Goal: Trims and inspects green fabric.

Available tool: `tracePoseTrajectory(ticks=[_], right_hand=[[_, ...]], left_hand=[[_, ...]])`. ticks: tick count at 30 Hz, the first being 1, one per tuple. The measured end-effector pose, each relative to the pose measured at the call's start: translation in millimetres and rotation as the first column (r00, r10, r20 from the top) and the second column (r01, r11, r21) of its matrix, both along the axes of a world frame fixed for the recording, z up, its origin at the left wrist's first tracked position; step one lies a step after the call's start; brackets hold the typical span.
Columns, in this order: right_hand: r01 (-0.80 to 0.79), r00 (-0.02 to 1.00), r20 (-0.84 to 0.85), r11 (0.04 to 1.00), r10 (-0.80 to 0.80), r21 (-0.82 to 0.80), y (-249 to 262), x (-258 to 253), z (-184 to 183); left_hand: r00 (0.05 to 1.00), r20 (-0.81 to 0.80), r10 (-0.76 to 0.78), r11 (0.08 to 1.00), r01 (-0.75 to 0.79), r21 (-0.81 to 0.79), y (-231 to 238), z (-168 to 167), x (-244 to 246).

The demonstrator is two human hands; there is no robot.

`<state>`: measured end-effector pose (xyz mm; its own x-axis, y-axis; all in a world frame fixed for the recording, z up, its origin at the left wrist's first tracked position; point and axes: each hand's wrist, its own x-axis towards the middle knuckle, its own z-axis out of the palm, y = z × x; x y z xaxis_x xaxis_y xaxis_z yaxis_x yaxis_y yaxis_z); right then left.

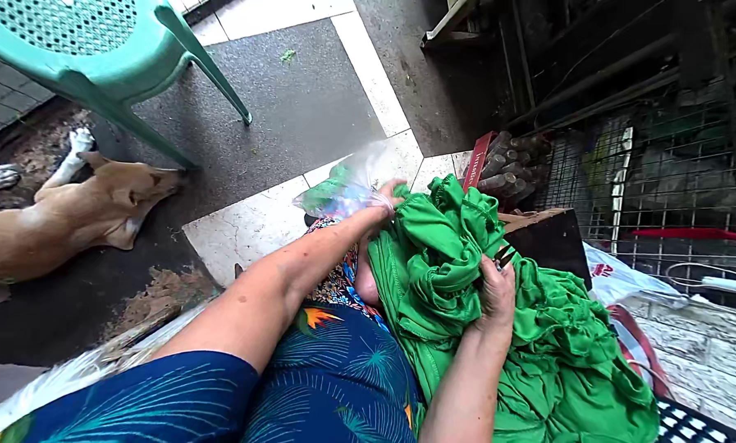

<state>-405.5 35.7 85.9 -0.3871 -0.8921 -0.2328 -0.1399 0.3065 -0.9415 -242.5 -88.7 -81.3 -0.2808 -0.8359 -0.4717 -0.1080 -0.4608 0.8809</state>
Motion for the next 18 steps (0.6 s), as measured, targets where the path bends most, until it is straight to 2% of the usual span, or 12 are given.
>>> tracePoseTrajectory(ticks=[2,4,6,8,9,10,11,12,13,14,15,18], right_hand=[[0.013,0.999,0.029,1.0,-0.013,-0.013,0.1,0.1,-0.7],[0.034,0.997,0.072,0.998,-0.031,-0.046,-0.1,1.3,-1.1],[0.059,0.992,0.12,0.995,-0.049,-0.078,1.0,2.8,-0.3],[0.054,0.988,0.15,0.994,-0.04,-0.094,2.4,2.3,-0.5],[0.037,0.987,0.161,0.995,-0.021,-0.095,2.6,1.7,-0.9],[0.016,0.985,0.17,0.996,0.001,-0.093,2.3,1.0,-1.6],[-0.006,0.984,0.174,0.996,0.022,-0.088,1.9,1.1,-2.4],[-0.031,0.985,0.169,0.996,0.045,-0.083,1.1,1.1,-3.3],[-0.053,0.985,0.158,0.995,0.065,-0.08,0.0,0.3,-4.6],[-0.067,0.985,0.155,0.994,0.08,-0.087,-0.7,-0.9,-6.2],[-0.076,0.984,0.151,0.993,0.089,-0.09,-0.9,-1.4,-7.2],[-0.091,0.984,0.143,0.991,0.105,-0.103,-1.4,-1.4,-8.5]], left_hand=[[0.953,-0.226,0.203,0.979,-0.201,0.032,-5.6,24.5,20.5],[0.853,-0.394,0.342,0.939,-0.327,0.107,-4.0,55.3,52.7],[0.795,-0.499,0.345,0.934,-0.342,0.101,15.4,79.9,90.8],[0.75,-0.59,0.299,0.948,-0.305,0.093,43.8,81.5,124.3],[0.71,-0.621,0.332,0.939,-0.314,0.144,58.6,75.5,137.8],[0.649,-0.628,0.429,0.902,-0.351,0.253,71.9,67.6,148.8],[0.562,-0.612,0.557,0.831,-0.394,0.394,83.2,57.3,158.3],[0.465,-0.518,0.718,0.696,-0.458,0.553,90.2,48.4,164.5],[0.423,-0.396,0.815,0.575,-0.502,0.646,94.2,38.8,169.7],[0.422,-0.287,0.86,0.49,-0.528,0.693,97.7,27.9,174.6],[0.458,-0.198,0.867,0.451,-0.552,0.701,101.1,17.4,178.2],[0.595,-0.036,0.803,0.471,-0.596,0.65,106.1,-6.9,186.1]])
